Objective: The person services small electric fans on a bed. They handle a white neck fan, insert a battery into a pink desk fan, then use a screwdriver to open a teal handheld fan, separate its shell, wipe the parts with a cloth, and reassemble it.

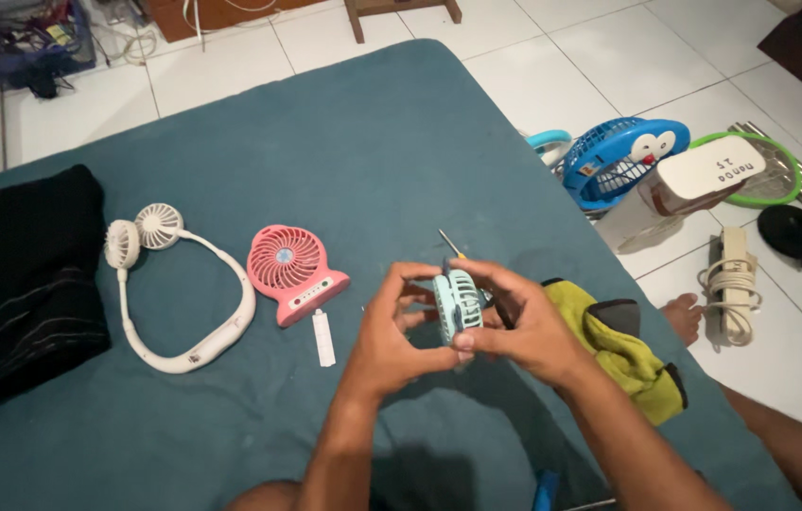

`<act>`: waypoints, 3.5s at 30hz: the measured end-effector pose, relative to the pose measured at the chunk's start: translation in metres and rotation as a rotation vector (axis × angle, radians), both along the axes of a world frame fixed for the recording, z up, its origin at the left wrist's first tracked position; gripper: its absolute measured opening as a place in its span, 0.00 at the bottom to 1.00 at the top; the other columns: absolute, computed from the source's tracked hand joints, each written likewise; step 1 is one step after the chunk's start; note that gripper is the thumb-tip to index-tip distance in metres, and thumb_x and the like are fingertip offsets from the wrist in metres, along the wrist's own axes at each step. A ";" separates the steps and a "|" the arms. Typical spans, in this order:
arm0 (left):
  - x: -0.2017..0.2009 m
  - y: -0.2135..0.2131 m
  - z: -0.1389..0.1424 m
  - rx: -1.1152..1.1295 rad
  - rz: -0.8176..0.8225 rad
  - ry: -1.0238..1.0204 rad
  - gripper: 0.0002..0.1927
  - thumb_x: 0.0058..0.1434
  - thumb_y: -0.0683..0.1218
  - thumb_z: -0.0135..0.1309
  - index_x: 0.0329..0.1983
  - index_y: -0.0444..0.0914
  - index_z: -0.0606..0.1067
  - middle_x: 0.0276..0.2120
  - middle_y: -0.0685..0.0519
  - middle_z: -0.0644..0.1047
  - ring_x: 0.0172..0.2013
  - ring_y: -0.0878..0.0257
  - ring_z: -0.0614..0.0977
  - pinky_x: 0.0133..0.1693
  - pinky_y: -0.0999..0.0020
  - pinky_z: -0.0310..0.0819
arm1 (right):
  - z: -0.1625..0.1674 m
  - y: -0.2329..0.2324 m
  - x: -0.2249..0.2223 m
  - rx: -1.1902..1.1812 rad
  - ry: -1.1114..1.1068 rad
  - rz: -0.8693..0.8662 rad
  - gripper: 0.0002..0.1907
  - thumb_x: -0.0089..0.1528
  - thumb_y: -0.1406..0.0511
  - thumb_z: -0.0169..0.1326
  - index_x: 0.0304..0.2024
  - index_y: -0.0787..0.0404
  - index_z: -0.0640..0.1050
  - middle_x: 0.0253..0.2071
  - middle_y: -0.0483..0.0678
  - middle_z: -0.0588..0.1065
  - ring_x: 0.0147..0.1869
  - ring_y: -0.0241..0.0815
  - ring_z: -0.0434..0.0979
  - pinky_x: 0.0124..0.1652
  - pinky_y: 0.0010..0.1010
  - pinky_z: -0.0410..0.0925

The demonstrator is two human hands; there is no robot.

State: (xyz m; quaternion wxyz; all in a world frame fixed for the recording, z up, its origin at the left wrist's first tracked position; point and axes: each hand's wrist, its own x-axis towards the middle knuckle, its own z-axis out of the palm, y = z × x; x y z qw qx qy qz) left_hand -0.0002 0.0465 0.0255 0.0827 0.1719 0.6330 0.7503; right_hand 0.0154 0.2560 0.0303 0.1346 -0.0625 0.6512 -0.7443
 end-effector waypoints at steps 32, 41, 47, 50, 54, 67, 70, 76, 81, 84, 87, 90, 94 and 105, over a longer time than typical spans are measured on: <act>0.001 -0.013 0.025 0.153 0.006 -0.128 0.49 0.51 0.37 0.65 0.75 0.35 0.57 0.58 0.43 0.73 0.51 0.58 0.80 0.45 0.65 0.85 | 0.011 -0.013 -0.005 0.061 -0.057 -0.012 0.44 0.47 0.71 0.71 0.65 0.68 0.71 0.55 0.51 0.76 0.56 0.38 0.76 0.54 0.32 0.71; -0.008 -0.012 -0.015 0.295 -0.014 -0.072 0.45 0.53 0.36 0.63 0.76 0.30 0.61 0.61 0.43 0.73 0.54 0.59 0.77 0.52 0.65 0.79 | -0.002 -0.015 -0.012 0.042 0.019 -0.009 0.37 0.47 0.74 0.70 0.59 0.69 0.74 0.48 0.49 0.77 0.47 0.36 0.78 0.44 0.29 0.74; -0.008 -0.006 -0.038 0.416 -0.004 -0.006 0.41 0.59 0.39 0.58 0.76 0.27 0.59 0.63 0.42 0.73 0.61 0.56 0.77 0.61 0.63 0.74 | -0.015 0.000 -0.013 -0.084 -0.047 -0.071 0.35 0.50 0.71 0.66 0.61 0.67 0.74 0.46 0.44 0.79 0.44 0.32 0.78 0.40 0.24 0.72; -0.011 -0.005 -0.038 0.538 -0.047 -0.110 0.40 0.60 0.43 0.54 0.76 0.28 0.58 0.61 0.40 0.73 0.58 0.54 0.78 0.54 0.59 0.78 | -0.018 0.009 -0.015 -0.082 -0.099 -0.046 0.34 0.52 0.68 0.65 0.62 0.65 0.75 0.41 0.42 0.77 0.34 0.27 0.70 0.29 0.18 0.61; -0.013 -0.006 -0.036 0.565 -0.076 -0.236 0.37 0.63 0.45 0.48 0.75 0.29 0.57 0.59 0.40 0.74 0.55 0.54 0.79 0.48 0.55 0.82 | -0.030 0.018 -0.017 -0.188 -0.182 0.005 0.31 0.57 0.64 0.65 0.63 0.65 0.75 0.36 0.41 0.74 0.25 0.24 0.61 0.22 0.17 0.53; -0.041 -0.047 -0.082 0.103 0.270 -0.554 0.29 0.63 0.46 0.38 0.68 0.38 0.69 0.49 0.45 0.79 0.41 0.59 0.82 0.41 0.63 0.77 | -0.077 0.073 0.019 -0.352 -0.232 -0.061 0.45 0.59 0.48 0.58 0.71 0.64 0.62 0.59 0.61 0.74 0.49 0.54 0.82 0.17 0.17 0.61; -0.042 -0.040 -0.092 -0.065 0.296 -0.517 0.29 0.62 0.45 0.41 0.67 0.37 0.71 0.52 0.47 0.78 0.45 0.62 0.80 0.45 0.65 0.74 | -0.078 0.085 0.024 -0.368 -0.267 -0.090 0.45 0.59 0.49 0.56 0.70 0.67 0.62 0.59 0.61 0.73 0.52 0.57 0.81 0.18 0.18 0.63; -0.035 -0.036 -0.075 -0.518 0.375 -0.343 0.29 0.60 0.42 0.51 0.66 0.35 0.68 0.52 0.41 0.81 0.50 0.56 0.81 0.53 0.64 0.72 | -0.073 0.063 0.026 -0.573 -0.246 0.058 0.48 0.59 0.50 0.56 0.75 0.66 0.56 0.65 0.72 0.67 0.55 0.56 0.80 0.41 0.29 0.75; -0.022 -0.010 -0.055 -0.099 0.285 -0.217 0.26 0.63 0.48 0.58 0.63 0.32 0.73 0.55 0.50 0.80 0.56 0.62 0.80 0.57 0.67 0.71 | -0.077 0.035 0.035 -0.730 -0.338 0.092 0.47 0.61 0.49 0.53 0.75 0.65 0.55 0.66 0.74 0.66 0.48 0.57 0.82 0.27 0.21 0.69; -0.011 0.015 -0.050 0.066 -0.010 -0.365 0.24 0.65 0.52 0.54 0.62 0.36 0.74 0.48 0.55 0.82 0.49 0.67 0.83 0.51 0.70 0.75 | -0.086 0.023 0.036 -0.681 -0.334 0.080 0.43 0.60 0.49 0.50 0.71 0.66 0.59 0.61 0.71 0.70 0.42 0.55 0.83 0.21 0.21 0.66; -0.007 0.026 -0.047 0.176 0.048 -0.436 0.18 0.68 0.49 0.56 0.54 0.33 0.76 0.40 0.50 0.82 0.38 0.66 0.80 0.37 0.69 0.72 | -0.094 0.019 0.036 -0.747 -0.308 0.129 0.35 0.69 0.52 0.46 0.68 0.73 0.66 0.55 0.72 0.74 0.34 0.46 0.78 0.24 0.24 0.64; -0.010 0.020 -0.044 0.240 0.098 -0.272 0.15 0.66 0.45 0.58 0.51 0.32 0.75 0.40 0.51 0.83 0.40 0.69 0.82 0.43 0.74 0.77 | -0.100 0.018 0.033 -0.639 -0.394 0.020 0.26 0.69 0.53 0.46 0.57 0.67 0.74 0.45 0.65 0.78 0.26 0.39 0.72 0.19 0.22 0.59; -0.013 0.008 -0.039 0.184 0.093 -0.256 0.15 0.67 0.43 0.56 0.54 0.31 0.76 0.39 0.51 0.82 0.38 0.69 0.82 0.39 0.74 0.77 | -0.102 0.013 0.032 -0.496 -0.534 -0.238 0.17 0.69 0.57 0.48 0.47 0.64 0.76 0.36 0.49 0.75 0.28 0.33 0.70 0.19 0.23 0.56; -0.014 0.002 -0.030 0.437 0.073 -0.524 0.20 0.69 0.49 0.43 0.57 0.31 0.74 0.44 0.40 0.84 0.41 0.57 0.85 0.41 0.65 0.81 | -0.057 0.000 0.040 -0.239 -0.351 -0.164 0.17 0.68 0.57 0.48 0.41 0.65 0.78 0.27 0.50 0.78 0.21 0.31 0.68 0.17 0.21 0.56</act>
